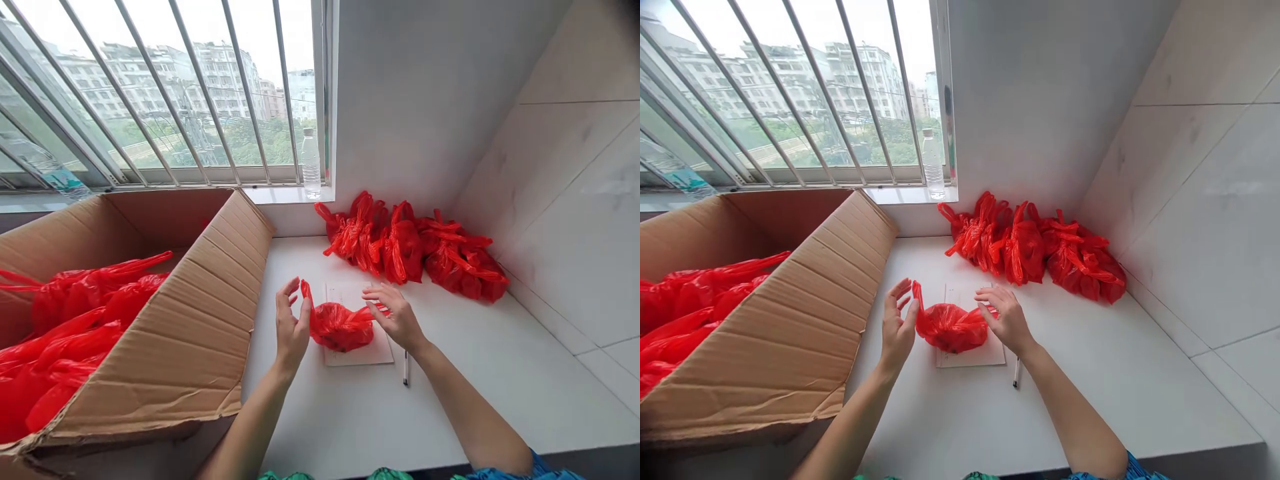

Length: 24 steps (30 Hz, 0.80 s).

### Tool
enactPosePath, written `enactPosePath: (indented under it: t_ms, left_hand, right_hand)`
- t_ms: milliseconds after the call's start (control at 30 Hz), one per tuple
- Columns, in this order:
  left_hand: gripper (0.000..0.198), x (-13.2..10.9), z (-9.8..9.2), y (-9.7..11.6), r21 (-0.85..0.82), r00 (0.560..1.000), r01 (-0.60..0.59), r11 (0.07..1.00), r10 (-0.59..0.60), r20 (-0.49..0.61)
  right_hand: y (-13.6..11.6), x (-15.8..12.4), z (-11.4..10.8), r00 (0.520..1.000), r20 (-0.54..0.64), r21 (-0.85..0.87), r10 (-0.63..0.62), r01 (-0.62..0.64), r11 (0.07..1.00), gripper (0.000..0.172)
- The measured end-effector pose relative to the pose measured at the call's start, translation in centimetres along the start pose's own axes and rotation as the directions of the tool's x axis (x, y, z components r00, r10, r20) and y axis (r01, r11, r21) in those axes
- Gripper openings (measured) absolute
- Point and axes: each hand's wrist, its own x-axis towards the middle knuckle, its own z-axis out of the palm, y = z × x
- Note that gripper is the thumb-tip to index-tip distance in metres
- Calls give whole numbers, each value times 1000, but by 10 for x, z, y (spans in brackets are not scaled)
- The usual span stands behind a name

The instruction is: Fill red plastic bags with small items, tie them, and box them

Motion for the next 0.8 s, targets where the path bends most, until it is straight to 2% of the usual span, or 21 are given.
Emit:
enactPosePath:
  t_ms: [67, 167, 233, 300, 333, 367, 400, 467, 500, 600, 667, 700, 767, 800]
  left_hand:
    - [39, -3, -2, -9, 68, 997, 54, 996, -58, 59]
    - [30, -8, -7, -10, 173, 971, 27, 985, -67, 229]
    - [32, -10, -10, -6, 220, 935, -18, 975, -62, 349]
    - [33, -11, -11, -2, 264, 879, -54, 963, -80, 470]
    - [34, -10, -9, 0, 281, 858, -62, 958, -93, 504]
    - [34, -9, -7, 1, 289, 860, -54, 956, -102, 500]
    - [35, -7, -5, 2, 282, 885, -30, 959, -106, 453]
    - [40, -1, 1, 2, 216, 949, 50, 975, -113, 293]
    - [45, 1, 4, 1, 171, 967, 89, 981, -126, 219]
    - [55, 7, 7, -6, 50, 977, 187, 981, -191, 95]
    - [55, 6, 4, -15, -72, 954, 300, 951, -298, 31]
    - [55, 3, 0, -19, -154, 924, 379, 913, -382, 10]
    - [59, -4, -8, -26, -281, 838, 532, 798, -543, 45]
    - [61, -8, -12, -28, -292, 802, 589, 753, -587, 105]
  right_hand:
    - [-5, -2, -2, 999, -3, 2, 32, -32, 999, 19]
    - [-12, -6, -1, 989, 148, -11, -16, 17, 1000, 29]
    - [-14, -8, 1, 963, 265, -28, -52, 62, 998, 40]
    - [-14, -9, 4, 951, 306, -59, -47, 69, 996, 35]
    - [-13, -9, 5, 957, 288, -77, -31, 55, 996, 30]
    - [-12, -8, 5, 969, 248, -91, -8, 32, 995, 27]
    - [-11, -8, 4, 982, 190, -101, 17, 3, 995, 28]
    - [-9, -5, 1, 997, 60, -117, 56, -49, 992, 30]
    - [-8, -4, -1, 998, 6, -128, 64, -63, 990, 29]
    - [-7, -4, -5, 996, -62, -167, 63, -73, 983, 26]
    - [-7, -5, -4, 997, -36, -161, 73, -78, 984, 22]
    - [-7, -6, -3, 996, -10, -143, 83, -84, 986, 20]
    - [-9, -8, 2, 993, 56, -98, 107, -101, 990, 18]
    - [-10, -8, 5, 989, 95, -80, 117, -109, 991, 17]
